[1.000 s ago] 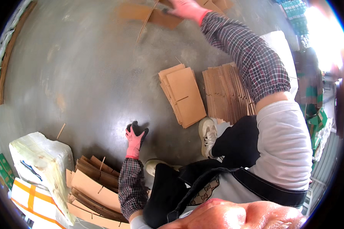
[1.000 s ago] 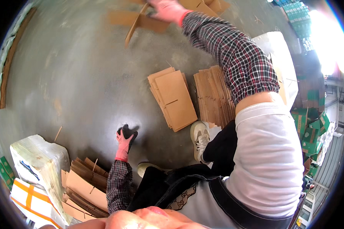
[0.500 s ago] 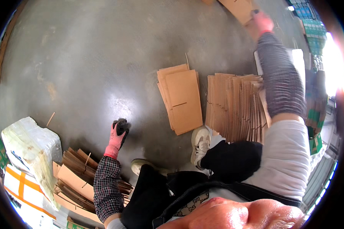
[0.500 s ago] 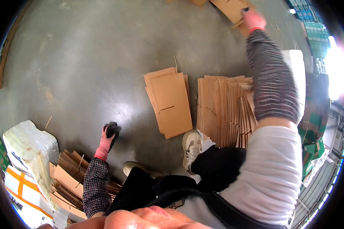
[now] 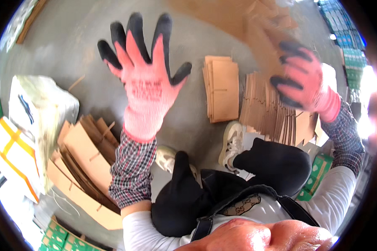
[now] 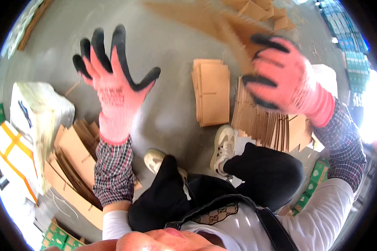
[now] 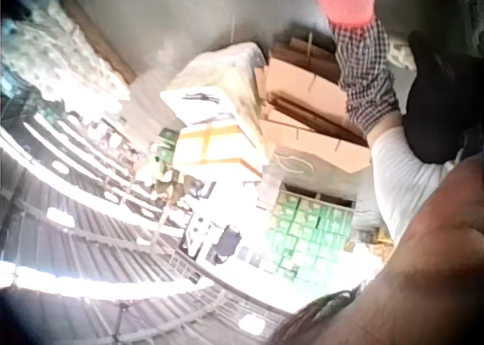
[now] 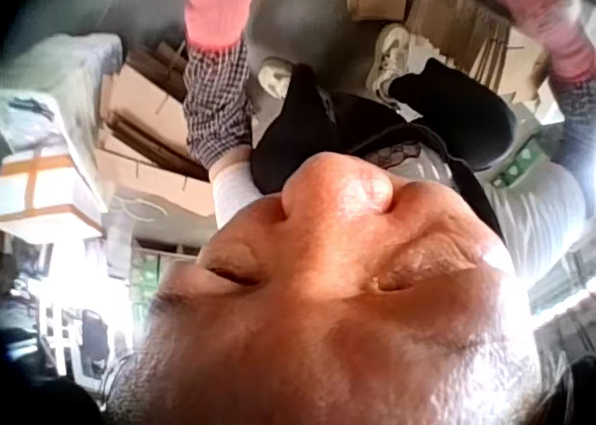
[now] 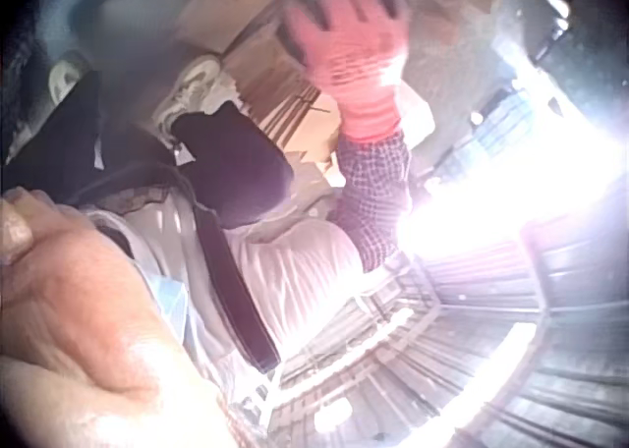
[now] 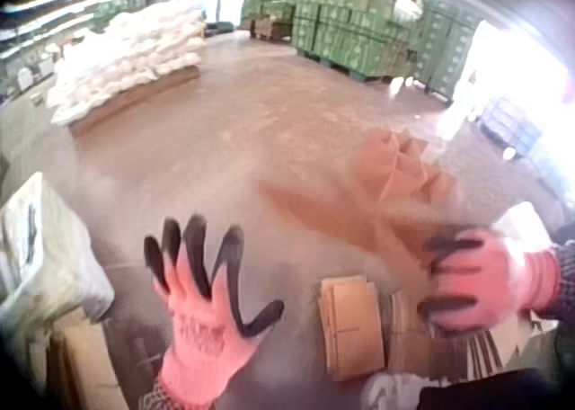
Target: The person assembles cardboard partition inserts by interlocking flat slotted cardboard pieces by hand and places the assembled inserts into a white container.
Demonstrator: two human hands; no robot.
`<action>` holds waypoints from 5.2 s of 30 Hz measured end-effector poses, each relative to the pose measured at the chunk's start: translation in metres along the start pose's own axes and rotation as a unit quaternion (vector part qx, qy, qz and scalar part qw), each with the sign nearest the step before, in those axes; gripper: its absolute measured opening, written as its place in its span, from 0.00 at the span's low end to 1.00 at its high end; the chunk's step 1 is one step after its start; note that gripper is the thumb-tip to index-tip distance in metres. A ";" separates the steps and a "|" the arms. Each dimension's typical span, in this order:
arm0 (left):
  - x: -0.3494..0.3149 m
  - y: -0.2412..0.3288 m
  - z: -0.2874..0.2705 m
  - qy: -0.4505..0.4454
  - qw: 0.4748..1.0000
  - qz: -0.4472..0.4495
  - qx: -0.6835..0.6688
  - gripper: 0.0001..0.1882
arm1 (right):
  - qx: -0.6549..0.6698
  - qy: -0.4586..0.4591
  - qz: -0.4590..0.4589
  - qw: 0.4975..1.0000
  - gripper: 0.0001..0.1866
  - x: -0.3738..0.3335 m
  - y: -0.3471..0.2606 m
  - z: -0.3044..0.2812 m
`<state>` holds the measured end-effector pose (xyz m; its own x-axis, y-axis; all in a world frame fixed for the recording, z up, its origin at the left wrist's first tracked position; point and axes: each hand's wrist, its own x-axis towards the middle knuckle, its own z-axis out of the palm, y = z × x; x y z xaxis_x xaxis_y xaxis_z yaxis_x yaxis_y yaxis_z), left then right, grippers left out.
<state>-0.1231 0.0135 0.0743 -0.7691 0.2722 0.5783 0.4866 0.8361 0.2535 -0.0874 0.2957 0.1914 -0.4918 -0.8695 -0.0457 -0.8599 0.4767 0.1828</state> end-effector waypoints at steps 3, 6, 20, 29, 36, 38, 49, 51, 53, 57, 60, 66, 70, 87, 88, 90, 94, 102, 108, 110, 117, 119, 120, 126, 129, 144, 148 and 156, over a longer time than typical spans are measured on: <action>-0.035 -0.020 -0.002 -0.109 0.987 -0.073 0.096 0.45 | 0.101 0.055 -0.068 0.991 0.16 0.032 -0.039 0.019; -0.094 -0.042 0.002 -0.288 0.935 -0.208 -0.001 0.39 | 0.174 0.046 0.013 0.984 0.19 0.050 -0.051 0.073; -0.230 -0.059 0.011 -0.374 0.852 -0.351 0.101 0.38 | 0.124 -0.086 0.701 0.697 0.36 -0.083 -0.132 0.358; -0.247 -0.060 0.057 -0.321 0.877 -0.359 0.003 0.18 | 0.295 0.187 0.395 0.850 0.23 0.130 -0.181 0.154; -0.306 -0.065 0.081 -0.285 0.930 -0.220 0.067 0.16 | 0.208 -0.077 0.173 0.960 0.25 0.156 -0.257 0.155; -0.281 -0.063 0.069 -0.419 0.859 -0.292 0.022 0.13 | 0.234 -0.104 0.217 0.942 0.24 0.151 -0.257 0.155; -0.272 -0.047 0.060 -0.398 0.864 -0.307 0.040 0.10 | 0.206 -0.074 0.279 0.935 0.27 0.162 -0.259 0.211; -0.260 -0.045 0.063 -0.340 0.885 -0.317 0.011 0.13 | 0.217 -0.118 0.265 0.932 0.26 0.173 -0.246 0.245; -0.262 -0.045 0.067 -0.325 0.893 -0.312 0.011 0.14 | 0.214 -0.142 0.258 0.931 0.24 0.182 -0.250 0.266; -0.280 -0.055 0.045 -0.317 0.873 -0.369 -0.035 0.31 | 0.266 0.000 0.179 0.947 0.21 0.173 -0.242 0.277; -0.237 -0.051 -0.050 -0.148 0.909 -0.373 -0.110 0.42 | 0.211 -0.034 0.309 0.927 0.24 0.146 -0.157 0.229; -0.245 -0.077 -0.173 -0.054 0.891 -0.422 0.155 0.45 | 0.068 0.150 0.348 0.923 0.30 0.011 0.116 0.287; -0.298 -0.107 -0.257 -0.222 0.755 -0.494 0.370 0.54 | -0.005 -0.040 0.508 0.860 0.24 0.046 0.010 0.241; -0.175 -0.035 -0.047 -0.142 0.943 -0.300 0.002 0.26 | 0.218 -0.052 0.782 0.582 0.54 -0.047 -0.141 0.345; -0.192 -0.048 0.002 -0.214 0.939 -0.262 0.064 0.27 | 0.158 -0.046 0.777 0.607 0.53 -0.045 -0.136 0.340; -0.220 -0.050 0.063 -0.378 0.875 -0.300 0.030 0.28 | 0.255 0.122 0.714 0.641 0.41 -0.056 -0.121 0.343; -0.225 -0.059 0.070 -0.379 0.872 -0.310 0.031 0.28 | 0.385 0.294 0.497 0.720 0.26 0.082 -0.146 0.226; -0.207 -0.053 0.107 -0.498 0.829 -0.255 0.018 0.26 | 0.156 -0.006 0.254 0.955 0.25 0.155 -0.190 0.193; -0.229 -0.018 0.111 -0.339 0.923 -0.184 0.009 0.24 | 0.209 -0.040 0.325 0.921 0.31 0.143 -0.170 0.238; -0.226 -0.021 0.108 -0.349 0.917 -0.193 -0.002 0.25 | 0.240 -0.061 0.306 0.919 0.31 0.148 -0.155 0.248; -0.229 -0.018 0.101 -0.356 0.905 -0.232 -0.037 0.28 | 0.156 -0.039 0.262 0.952 0.31 0.160 -0.152 0.297; -0.222 -0.034 0.084 -0.254 0.915 -0.287 -0.124 0.32 | 0.210 -0.061 0.288 0.932 0.29 0.149 -0.144 0.292; -0.210 -0.033 0.065 -0.271 0.894 -0.328 -0.139 0.39 | 0.226 -0.067 0.301 0.924 0.27 0.145 -0.123 0.286; -0.230 -0.025 0.009 -0.251 0.905 -0.323 -0.116 0.41 | 0.205 0.277 0.555 0.757 0.46 0.052 0.001 0.262; -0.253 -0.005 0.035 -0.301 0.871 -0.322 -0.215 0.37 | 0.323 0.193 0.582 0.721 0.40 0.002 -0.024 0.309; -0.312 -0.029 0.043 -0.390 0.816 -0.346 -0.251 0.29 | 0.066 0.003 0.685 0.725 0.36 0.042 0.106 0.345; -0.317 -0.029 0.025 -0.427 0.821 -0.317 -0.206 0.30 | 0.047 -0.079 0.672 0.735 0.36 0.034 0.180 0.354; -0.286 -0.051 -0.001 -0.471 0.793 -0.315 -0.225 0.27 | 0.019 -0.061 0.718 0.693 0.36 0.041 0.238 0.392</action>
<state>0.0724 -0.1078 -0.1030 -0.7831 0.2814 -0.5547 -0.1806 0.7505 0.6357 -0.3655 0.4243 -0.1522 -0.8496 0.5224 0.0730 0.5274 0.8438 0.0992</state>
